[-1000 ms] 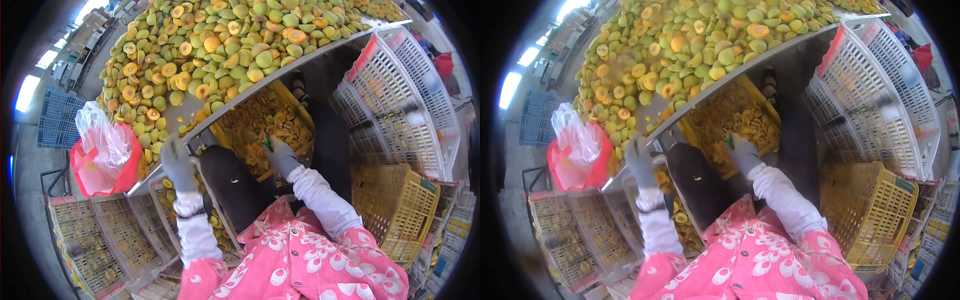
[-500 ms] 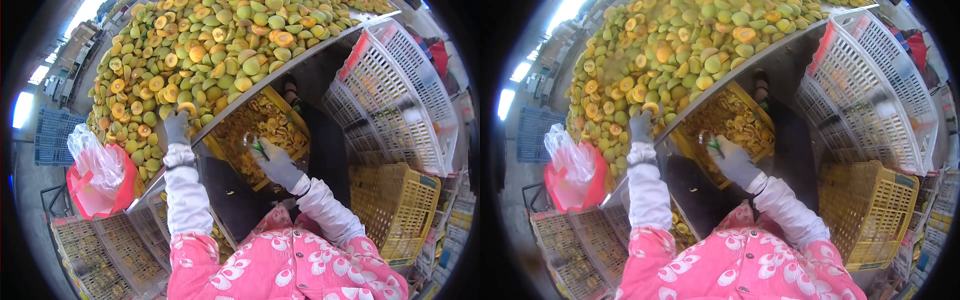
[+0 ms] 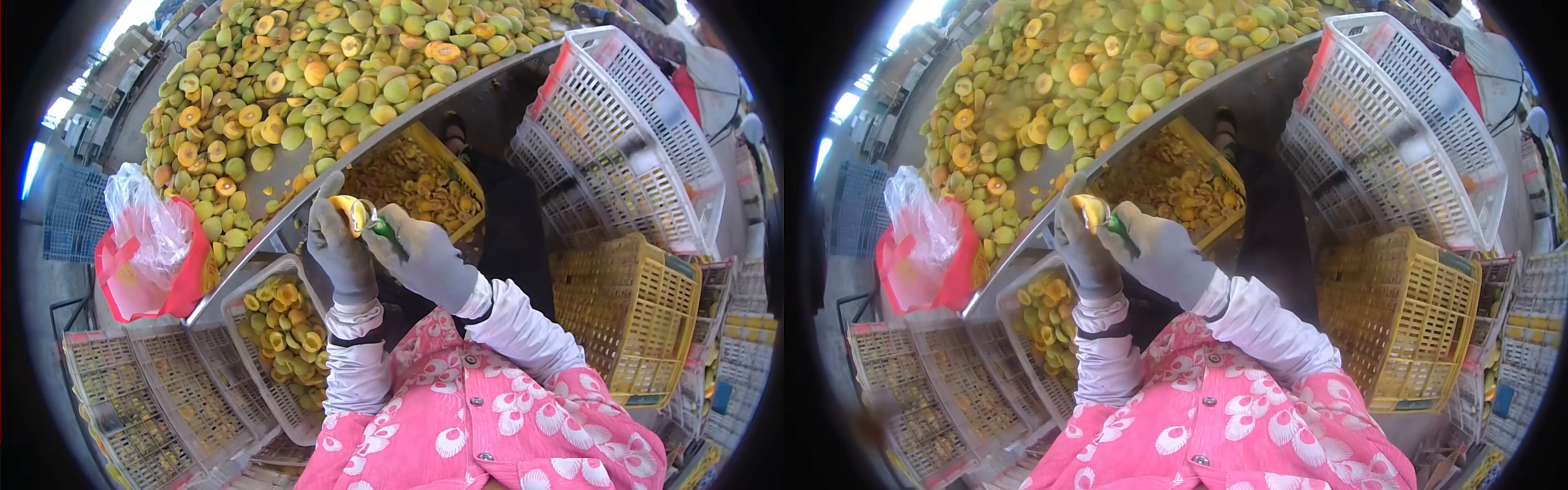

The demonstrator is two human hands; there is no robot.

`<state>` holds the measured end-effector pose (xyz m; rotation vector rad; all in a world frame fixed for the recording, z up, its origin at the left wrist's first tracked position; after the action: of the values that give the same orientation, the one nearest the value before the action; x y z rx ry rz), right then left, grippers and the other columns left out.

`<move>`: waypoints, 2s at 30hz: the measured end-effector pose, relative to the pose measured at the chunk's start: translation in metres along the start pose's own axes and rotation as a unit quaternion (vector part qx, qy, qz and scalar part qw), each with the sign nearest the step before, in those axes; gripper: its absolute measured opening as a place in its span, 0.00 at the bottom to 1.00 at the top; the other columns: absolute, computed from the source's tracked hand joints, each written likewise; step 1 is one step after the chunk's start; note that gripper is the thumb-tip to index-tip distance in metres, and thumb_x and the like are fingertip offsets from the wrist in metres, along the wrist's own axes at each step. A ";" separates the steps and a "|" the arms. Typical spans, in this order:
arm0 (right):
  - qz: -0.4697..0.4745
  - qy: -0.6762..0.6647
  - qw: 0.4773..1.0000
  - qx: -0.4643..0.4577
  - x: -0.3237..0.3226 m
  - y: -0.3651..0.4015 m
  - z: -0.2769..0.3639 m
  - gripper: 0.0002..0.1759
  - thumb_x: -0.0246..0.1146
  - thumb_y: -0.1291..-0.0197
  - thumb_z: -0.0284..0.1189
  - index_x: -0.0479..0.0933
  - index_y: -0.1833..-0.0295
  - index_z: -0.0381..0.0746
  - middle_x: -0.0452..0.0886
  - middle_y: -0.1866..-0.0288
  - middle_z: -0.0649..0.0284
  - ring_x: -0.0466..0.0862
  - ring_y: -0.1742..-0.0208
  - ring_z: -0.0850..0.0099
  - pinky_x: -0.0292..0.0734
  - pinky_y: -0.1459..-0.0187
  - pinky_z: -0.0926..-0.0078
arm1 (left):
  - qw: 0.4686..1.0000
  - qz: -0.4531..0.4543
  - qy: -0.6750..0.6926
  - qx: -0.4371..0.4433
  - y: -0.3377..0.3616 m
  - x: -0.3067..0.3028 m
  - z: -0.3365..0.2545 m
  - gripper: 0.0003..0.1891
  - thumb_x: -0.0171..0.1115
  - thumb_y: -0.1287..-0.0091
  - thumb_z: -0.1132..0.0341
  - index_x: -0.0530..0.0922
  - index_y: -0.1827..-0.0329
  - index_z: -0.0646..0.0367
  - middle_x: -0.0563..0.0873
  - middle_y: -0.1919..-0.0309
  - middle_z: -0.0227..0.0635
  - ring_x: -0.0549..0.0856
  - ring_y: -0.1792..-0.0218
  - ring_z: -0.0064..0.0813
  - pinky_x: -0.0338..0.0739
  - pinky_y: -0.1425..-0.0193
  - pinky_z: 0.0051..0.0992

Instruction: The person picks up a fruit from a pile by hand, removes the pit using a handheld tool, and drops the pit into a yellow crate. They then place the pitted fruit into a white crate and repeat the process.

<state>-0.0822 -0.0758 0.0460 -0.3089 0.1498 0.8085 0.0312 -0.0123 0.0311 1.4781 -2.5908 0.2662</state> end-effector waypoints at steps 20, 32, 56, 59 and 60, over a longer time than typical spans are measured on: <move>-0.009 0.144 0.989 -0.033 0.011 0.023 0.015 0.13 0.61 0.31 0.35 0.69 0.54 0.38 0.79 0.74 0.47 0.82 0.69 0.45 0.74 0.72 0.55 | 0.981 -0.041 -0.063 0.176 0.023 -0.004 -0.031 0.28 0.37 0.19 0.46 0.73 0.55 0.65 0.85 0.55 0.46 0.84 0.63 0.29 0.80 0.55 0.27; -0.010 -0.080 0.996 0.030 0.022 0.034 0.005 0.17 0.57 0.28 0.40 0.69 0.55 0.35 0.79 0.72 0.43 0.82 0.69 0.42 0.75 0.67 0.53 | 0.976 0.050 -0.137 0.164 0.028 0.008 -0.058 0.28 0.38 0.19 0.52 0.81 0.60 0.66 0.86 0.65 0.36 0.81 0.66 0.22 0.75 0.58 0.22; 0.190 -0.497 0.798 0.284 0.031 0.030 -0.055 0.24 0.52 0.26 0.55 0.71 0.61 0.44 0.66 0.80 0.73 0.63 0.83 0.81 0.62 0.81 0.76 | 0.999 0.018 -0.006 -0.046 -0.007 0.008 0.054 0.35 0.38 0.22 0.41 0.83 0.64 0.66 0.85 0.74 0.39 0.81 0.74 0.27 0.75 0.69 0.23; -0.028 0.051 0.988 0.141 0.001 0.006 -0.085 0.20 0.57 0.27 0.47 0.70 0.57 0.38 0.77 0.76 0.58 0.77 0.78 0.64 0.72 0.72 0.62 | 0.998 -0.002 -0.007 -0.065 -0.009 0.005 0.046 0.34 0.42 0.22 0.41 0.83 0.64 0.66 0.86 0.70 0.36 0.83 0.71 0.28 0.78 0.65 0.24; -0.001 0.130 0.982 0.138 -0.002 0.004 -0.081 0.16 0.59 0.29 0.39 0.69 0.53 0.36 0.83 0.68 0.46 0.85 0.66 0.49 0.75 0.64 0.54 | 0.994 -0.042 0.018 -0.101 -0.018 0.002 0.056 0.31 0.46 0.22 0.43 0.83 0.65 0.66 0.86 0.70 0.35 0.82 0.73 0.26 0.77 0.67 0.23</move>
<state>-0.0874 -0.1010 -0.0304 -0.1503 0.5025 0.7317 0.0435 -0.0360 -0.0219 1.4889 -2.4371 0.0199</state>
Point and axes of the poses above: each hand's wrist, its own y-axis away from the middle knuckle, its own x-axis out of the palm, z = x × y, the point moved 7 cm from there along -y, towards the middle knuckle
